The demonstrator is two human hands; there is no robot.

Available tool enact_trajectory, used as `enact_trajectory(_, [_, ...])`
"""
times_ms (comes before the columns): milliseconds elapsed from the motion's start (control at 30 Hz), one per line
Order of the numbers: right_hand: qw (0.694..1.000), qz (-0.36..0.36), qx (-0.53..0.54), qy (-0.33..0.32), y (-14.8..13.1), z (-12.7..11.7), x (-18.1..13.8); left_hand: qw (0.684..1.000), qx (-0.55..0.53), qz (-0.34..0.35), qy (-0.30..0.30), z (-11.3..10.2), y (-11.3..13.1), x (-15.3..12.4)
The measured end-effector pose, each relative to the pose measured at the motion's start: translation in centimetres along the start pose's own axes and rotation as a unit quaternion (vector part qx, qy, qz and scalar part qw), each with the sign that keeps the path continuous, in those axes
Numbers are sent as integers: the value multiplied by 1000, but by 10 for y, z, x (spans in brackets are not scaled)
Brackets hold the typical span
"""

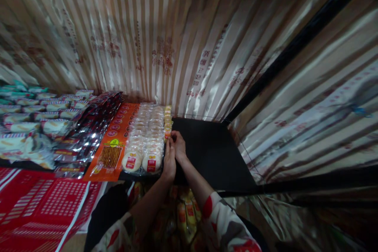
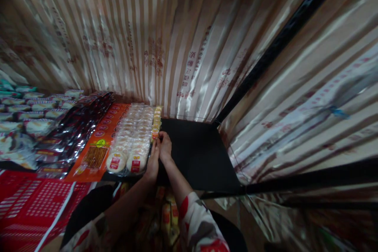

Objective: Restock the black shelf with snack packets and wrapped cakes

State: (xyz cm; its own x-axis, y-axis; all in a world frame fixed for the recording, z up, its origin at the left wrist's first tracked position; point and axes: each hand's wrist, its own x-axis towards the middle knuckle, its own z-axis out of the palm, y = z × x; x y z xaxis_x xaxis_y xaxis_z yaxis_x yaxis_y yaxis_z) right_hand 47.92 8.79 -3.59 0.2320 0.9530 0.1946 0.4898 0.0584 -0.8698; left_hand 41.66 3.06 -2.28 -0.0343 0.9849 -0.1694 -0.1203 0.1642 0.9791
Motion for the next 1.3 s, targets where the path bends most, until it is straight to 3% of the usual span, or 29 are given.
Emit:
enact_trajectory(267, [998, 6, -34, 45, -16, -15, -19, 999, 39, 13, 15, -9, 3, -20])
enact_trajectory(367, [998, -2, -1, 58, -22, -28, -53, 994, 94, 51, 10, -20, 2, -50])
enact_trajectory(500, [995, 31, 66, 62, -27, -48, -127, 977, 171, 99, -82, -42, -5, -105])
enact_trajectory(633, [994, 102, -36, 12, -16, -64, -195, 955, 256, 34, -146, -64, -30, -153])
enact_trajectory(700, [981, 124, -135, -69, -6, -68, -217, 935, 320, -1, -152, -71, -46, -169])
enact_trajectory(767, [948, 157, -232, -152, 3, -68, -231, 922, 349, -33, -168, -74, -59, -179])
enact_trajectory(867, [894, 196, -335, -223, 11, -63, -242, 921, 337, -55, -190, -76, -68, -188])
enact_trajectory(933, [879, 208, -361, -232, 13, -59, -246, 924, 328, -62, -189, -76, -70, -190])
enact_trajectory(1100, [891, 242, -328, -199, 22, -56, -249, 918, 326, -100, -200, -76, -75, -185])
enact_trajectory(1300, [899, 274, -301, -159, 33, -58, -254, 924, 329, -116, -158, -75, -80, -179])
